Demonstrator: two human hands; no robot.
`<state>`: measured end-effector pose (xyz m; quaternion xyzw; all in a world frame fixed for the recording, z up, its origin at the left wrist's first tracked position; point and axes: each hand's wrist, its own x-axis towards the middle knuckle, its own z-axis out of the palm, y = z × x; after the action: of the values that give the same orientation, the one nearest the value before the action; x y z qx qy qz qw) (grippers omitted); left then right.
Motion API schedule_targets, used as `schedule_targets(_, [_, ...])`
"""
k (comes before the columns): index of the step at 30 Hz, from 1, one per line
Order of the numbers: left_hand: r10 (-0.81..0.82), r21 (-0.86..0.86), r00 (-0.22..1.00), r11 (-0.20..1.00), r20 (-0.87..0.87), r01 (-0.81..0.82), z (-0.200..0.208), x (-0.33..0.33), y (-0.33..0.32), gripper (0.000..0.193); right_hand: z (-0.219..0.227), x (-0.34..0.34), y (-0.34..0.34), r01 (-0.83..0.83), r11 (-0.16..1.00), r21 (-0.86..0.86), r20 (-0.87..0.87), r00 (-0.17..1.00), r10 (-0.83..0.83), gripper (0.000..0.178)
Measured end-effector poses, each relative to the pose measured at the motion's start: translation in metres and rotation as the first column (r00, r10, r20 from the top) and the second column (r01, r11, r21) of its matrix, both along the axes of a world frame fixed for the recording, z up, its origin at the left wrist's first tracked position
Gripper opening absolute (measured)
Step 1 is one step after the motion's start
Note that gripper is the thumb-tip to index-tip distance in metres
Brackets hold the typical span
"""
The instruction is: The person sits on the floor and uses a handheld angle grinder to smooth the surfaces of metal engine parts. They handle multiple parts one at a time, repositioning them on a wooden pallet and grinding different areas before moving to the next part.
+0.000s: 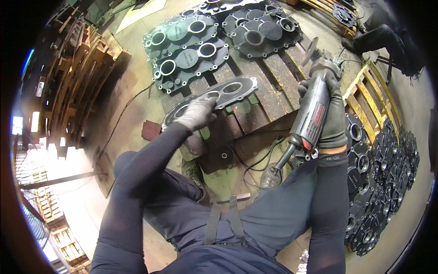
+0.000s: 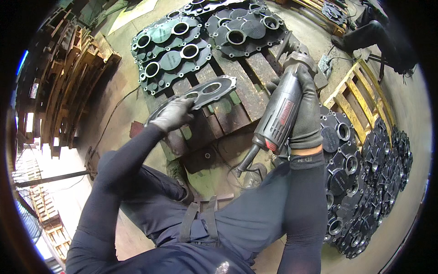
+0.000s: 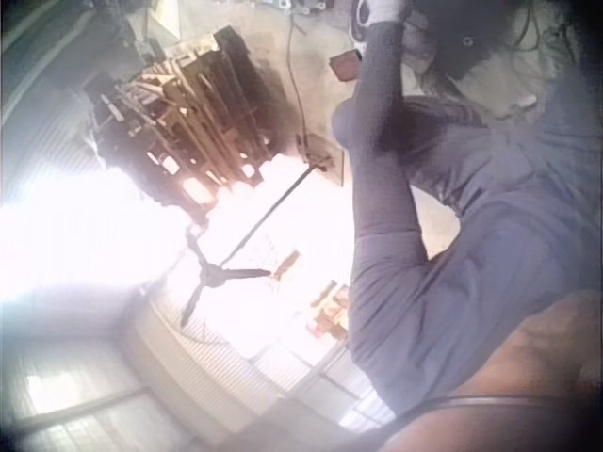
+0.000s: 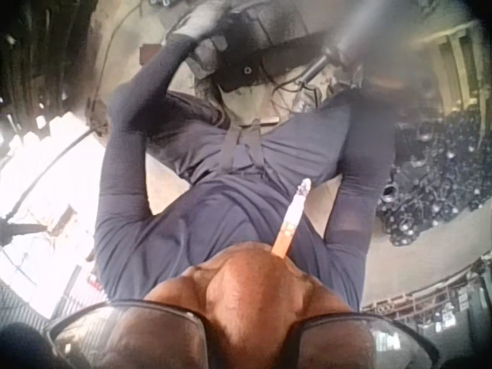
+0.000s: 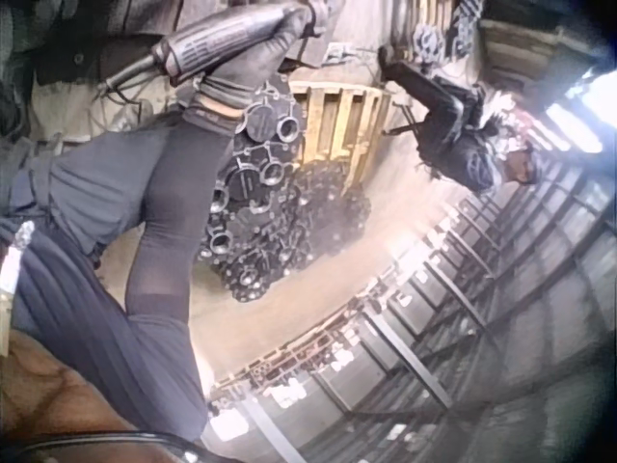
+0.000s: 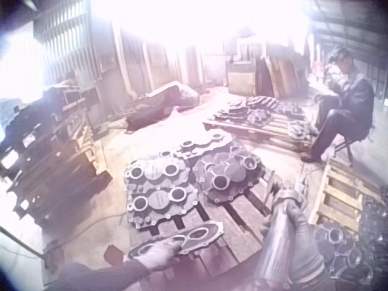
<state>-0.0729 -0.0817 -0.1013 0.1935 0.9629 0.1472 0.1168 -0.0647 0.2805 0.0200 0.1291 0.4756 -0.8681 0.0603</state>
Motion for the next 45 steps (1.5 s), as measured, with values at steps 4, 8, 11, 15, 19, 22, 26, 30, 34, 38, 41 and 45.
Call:
schedule_targets(4, [0.116,0.178,0.928,0.966,0.354,-0.189,0.063,-0.012,-0.033,0.033,0.008,0.008,-0.012,0.047,0.998,-0.033,0.032,0.998,-0.046,0.058])
schedule_targets(8, [0.102,0.126,0.951,0.982,0.292,-0.144,0.079,-0.030,-0.046,0.030,-0.005,0.009,-0.008,-0.005,0.999,-0.038,0.021,1.000,0.005,0.055])
schedule_targets(11, [0.124,0.003,0.989,0.992,0.078,-0.124,0.066,-0.048,-0.062,0.033,-0.004,0.011,-0.018,-0.004,1.000,0.001,0.043,0.999,0.004,0.057])
schedule_targets(15, [0.115,-0.016,0.991,0.993,0.072,-0.115,0.062,-0.067,-0.065,0.036,0.001,0.011,-0.025,0.000,1.000,0.013,0.088,0.996,-0.001,0.055])
schedule_targets(19, [0.138,-0.019,0.989,0.990,0.060,-0.138,0.060,-0.075,-0.062,0.040,-0.001,0.007,-0.033,0.018,0.999,0.041,0.112,0.993,-0.022,0.059])
schedule_targets(22, [0.165,-0.060,0.975,0.986,0.151,-0.158,0.054,-0.086,-0.068,0.045,-0.007,0.007,-0.040,-0.013,0.995,0.098,0.137,0.991,0.000,0.061])
schedule_targets(26, [0.126,-0.074,0.970,0.991,0.208,-0.112,0.058,-0.092,-0.059,0.046,-0.008,0.003,-0.043,-0.004,0.998,0.060,0.186,0.983,-0.007,0.056])
schedule_targets(30, [0.095,-0.091,0.992,0.992,0.089,-0.086,0.053,-0.080,-0.068,0.038,-0.016,-0.002,-0.045,-0.006,0.998,-0.059,0.210,0.978,0.018,0.056])
schedule_targets(34, [0.118,-0.063,0.984,0.992,0.132,-0.111,0.070,-0.065,-0.051,0.035,-0.011,0.000,-0.042,-0.007,0.998,-0.057,0.234,0.972,0.020,0.058])
schedule_targets(38, [0.120,-0.019,0.979,0.993,0.165,-0.119,0.073,-0.067,-0.044,0.032,-0.008,0.004,-0.038,0.007,0.998,-0.055,0.263,0.965,0.008,0.057])
schedule_targets(41, [0.185,0.072,0.963,0.977,0.194,-0.202,0.092,-0.074,-0.023,0.035,0.006,0.005,-0.039,0.038,0.999,-0.022,0.289,0.957,-0.030,0.048])
schedule_targets(45, [0.182,0.230,0.956,0.944,0.232,-0.235,0.094,-0.104,0.001,0.030,0.008,0.008,-0.036,0.095,0.991,-0.099,0.309,0.949,-0.060,0.045])
